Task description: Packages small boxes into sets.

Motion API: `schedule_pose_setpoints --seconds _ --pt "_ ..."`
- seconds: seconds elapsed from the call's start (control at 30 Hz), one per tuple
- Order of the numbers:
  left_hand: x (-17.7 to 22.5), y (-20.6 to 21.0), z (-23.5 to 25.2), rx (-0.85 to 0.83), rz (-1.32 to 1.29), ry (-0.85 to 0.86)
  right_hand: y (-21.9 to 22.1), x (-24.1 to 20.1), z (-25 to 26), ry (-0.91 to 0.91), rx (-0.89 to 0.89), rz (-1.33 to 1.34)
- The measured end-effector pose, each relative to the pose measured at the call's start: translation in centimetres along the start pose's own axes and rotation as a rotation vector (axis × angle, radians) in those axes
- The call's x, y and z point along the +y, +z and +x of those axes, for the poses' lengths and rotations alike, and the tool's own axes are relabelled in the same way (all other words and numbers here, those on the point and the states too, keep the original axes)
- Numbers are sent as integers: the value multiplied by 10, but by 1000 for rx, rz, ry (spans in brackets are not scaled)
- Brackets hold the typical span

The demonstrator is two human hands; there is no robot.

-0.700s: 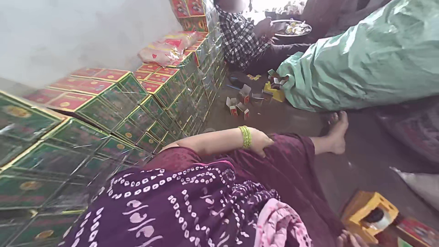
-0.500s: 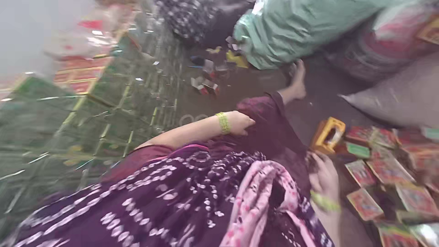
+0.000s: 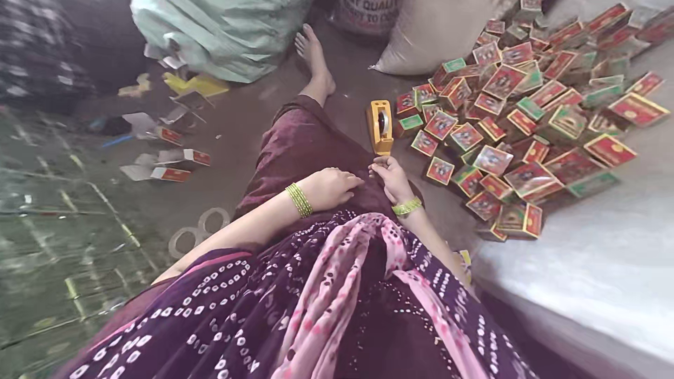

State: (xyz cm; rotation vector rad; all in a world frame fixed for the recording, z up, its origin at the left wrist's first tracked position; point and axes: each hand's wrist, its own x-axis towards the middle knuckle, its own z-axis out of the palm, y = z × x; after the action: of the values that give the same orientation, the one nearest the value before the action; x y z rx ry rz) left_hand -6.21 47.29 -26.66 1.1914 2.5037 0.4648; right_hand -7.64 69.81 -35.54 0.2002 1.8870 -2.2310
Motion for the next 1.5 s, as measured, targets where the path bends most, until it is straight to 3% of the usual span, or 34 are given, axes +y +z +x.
schedule_pose_setpoints --seconds 0.13,0.23,0.33,0.47,0.5,0.57,0.7,0.8,0.9,0.97,1.03,1.07,1.13,1.17,1.23,1.3,1.33,1.43,1.5 --pt "-14 3 -29 137 -17 -34 2 -4 -7 7 14 -92" --pt "-50 2 -77 429 -7 -278 11 -5 -4 -11 35 -107" --pt "-106 17 -128 953 -265 -681 21 -12 -1 -22 49 -91" --pt "-199 49 -210 1561 -869 -1515 30 -12 -1 26 57 -118" --pt "-221 57 -231 1629 -952 -1662 31 -11 0 35 67 -124" --pt "-254 68 -267 1693 -1031 -1786 36 -12 0 47 99 -127" --pt "-316 81 -311 1792 -1040 -1638 42 -12 2 43 144 -167" --pt "-349 87 -334 1633 -1101 -1574 46 -12 1 42 172 -205" --pt "-358 91 -340 1594 -908 -1635 47 -12 -4 -12 184 -246" --pt "-335 82 -333 1532 -599 -1607 45 -14 -13 -91 195 -300" --pt "-289 60 -317 1490 -358 -1473 38 -22 -26 -177 245 -426" --pt "-260 42 -306 1498 -331 -1392 32 -27 -36 -216 285 -506" --pt "-192 -10 -279 1517 -569 -1288 9 -34 -61 -250 394 -605" --pt "-168 -22 -266 1557 -640 -1176 -7 -35 -76 -236 457 -638" --pt "-157 -6 -245 1597 -736 -672 -44 -38 -105 -188 609 -691" --pt "-139 4 -214 1384 -1031 -294 -80 -39 -135 -51 752 -751" --pt "-115 5 -193 1244 -1181 -215 -96 -38 -151 47 798 -805" --pt "-40 12 -141 733 -1440 -277 -126 -18 -194 359 749 -994" --pt "-19 34 -112 443 -1456 -320 -131 6 -212 481 620 -1092"
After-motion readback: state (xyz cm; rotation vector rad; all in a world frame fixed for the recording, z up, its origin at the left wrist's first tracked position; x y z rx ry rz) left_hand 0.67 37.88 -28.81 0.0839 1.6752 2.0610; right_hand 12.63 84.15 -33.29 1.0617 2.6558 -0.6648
